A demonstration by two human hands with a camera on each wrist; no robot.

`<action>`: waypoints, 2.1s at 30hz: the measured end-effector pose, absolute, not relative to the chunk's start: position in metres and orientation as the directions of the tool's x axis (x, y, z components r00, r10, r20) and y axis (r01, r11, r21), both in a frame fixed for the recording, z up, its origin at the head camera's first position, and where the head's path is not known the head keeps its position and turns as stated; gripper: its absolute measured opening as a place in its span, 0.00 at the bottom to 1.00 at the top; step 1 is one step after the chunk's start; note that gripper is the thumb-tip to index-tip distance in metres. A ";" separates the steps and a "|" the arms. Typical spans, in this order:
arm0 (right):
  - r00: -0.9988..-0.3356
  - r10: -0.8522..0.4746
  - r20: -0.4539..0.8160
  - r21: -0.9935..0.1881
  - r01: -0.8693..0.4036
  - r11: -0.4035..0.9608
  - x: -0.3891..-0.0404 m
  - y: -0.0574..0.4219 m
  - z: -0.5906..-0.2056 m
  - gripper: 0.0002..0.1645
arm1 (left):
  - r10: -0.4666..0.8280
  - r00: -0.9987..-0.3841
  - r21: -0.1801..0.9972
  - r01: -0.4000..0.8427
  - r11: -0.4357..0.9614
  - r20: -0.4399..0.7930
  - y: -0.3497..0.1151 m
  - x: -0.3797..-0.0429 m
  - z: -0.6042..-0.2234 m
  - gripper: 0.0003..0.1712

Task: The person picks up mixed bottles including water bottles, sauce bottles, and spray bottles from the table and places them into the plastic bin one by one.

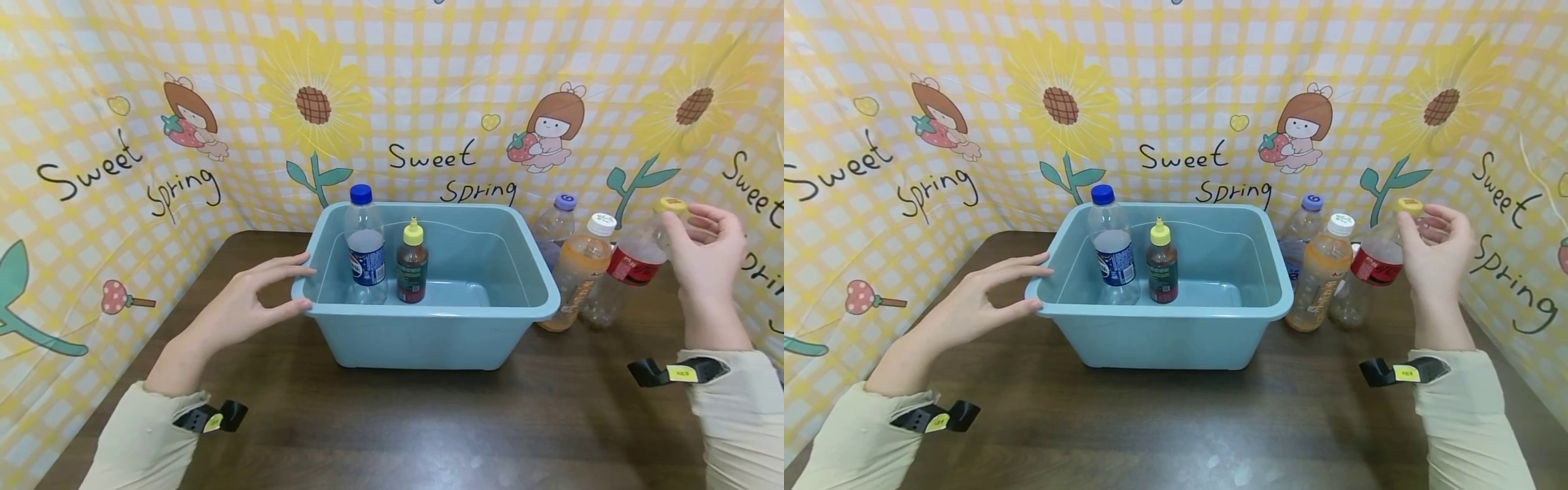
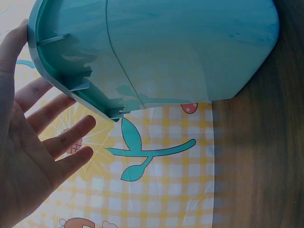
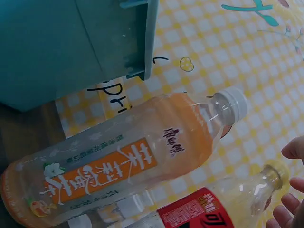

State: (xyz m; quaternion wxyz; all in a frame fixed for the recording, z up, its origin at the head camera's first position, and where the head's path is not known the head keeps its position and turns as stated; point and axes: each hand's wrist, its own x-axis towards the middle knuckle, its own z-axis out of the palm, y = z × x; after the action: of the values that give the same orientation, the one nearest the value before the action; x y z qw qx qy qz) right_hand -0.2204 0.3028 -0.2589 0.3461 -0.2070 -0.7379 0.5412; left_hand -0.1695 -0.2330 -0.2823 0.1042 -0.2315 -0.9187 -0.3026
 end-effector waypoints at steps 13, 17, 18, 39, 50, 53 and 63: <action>-0.729 0.660 0.179 -0.966 -0.003 0.258 -0.227 0.308 -0.265 0.18 | 0.365 -0.868 0.510 0.494 0.704 0.336 -0.233 -0.169 -0.283 0.25; -0.731 0.661 0.168 -0.970 -0.003 0.243 -0.231 0.309 -0.268 0.17 | 0.366 -0.868 0.511 0.494 0.704 0.336 -0.233 -0.169 -0.283 0.25; -0.731 0.662 0.166 -0.970 -0.001 0.243 -0.231 0.310 -0.268 0.17 | 0.365 -0.869 0.512 0.493 0.704 0.335 -0.233 -0.169 -0.283 0.25; -0.693 0.682 0.234 -0.960 -0.053 0.276 -0.231 0.306 -0.261 0.13 | 0.359 -0.876 0.521 0.481 0.705 0.323 -0.232 -0.169 -0.282 0.25; -0.669 0.684 0.289 -0.940 -0.062 0.336 -0.225 0.297 -0.251 0.14 | 0.355 -0.878 0.521 0.477 0.708 0.321 -0.233 -0.169 -0.282 0.25; -0.664 0.682 0.307 -0.937 -0.084 0.340 -0.224 0.297 -0.250 0.14 | 0.358 -0.875 0.521 0.482 0.705 0.325 -0.233 -0.169 -0.282 0.25; -0.675 0.644 0.361 -0.915 -0.124 0.383 -0.219 0.296 -0.244 0.13 | 0.358 -0.872 0.518 0.487 0.703 0.334 -0.233 -0.169 -0.284 0.25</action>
State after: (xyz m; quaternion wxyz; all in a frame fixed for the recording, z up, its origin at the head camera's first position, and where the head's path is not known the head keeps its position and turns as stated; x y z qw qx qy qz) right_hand -0.2187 0.2958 -0.2438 0.3637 -0.1737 -0.7478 0.5276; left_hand -0.1692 -0.2325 -0.2839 0.1046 -0.2305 -0.9169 -0.3086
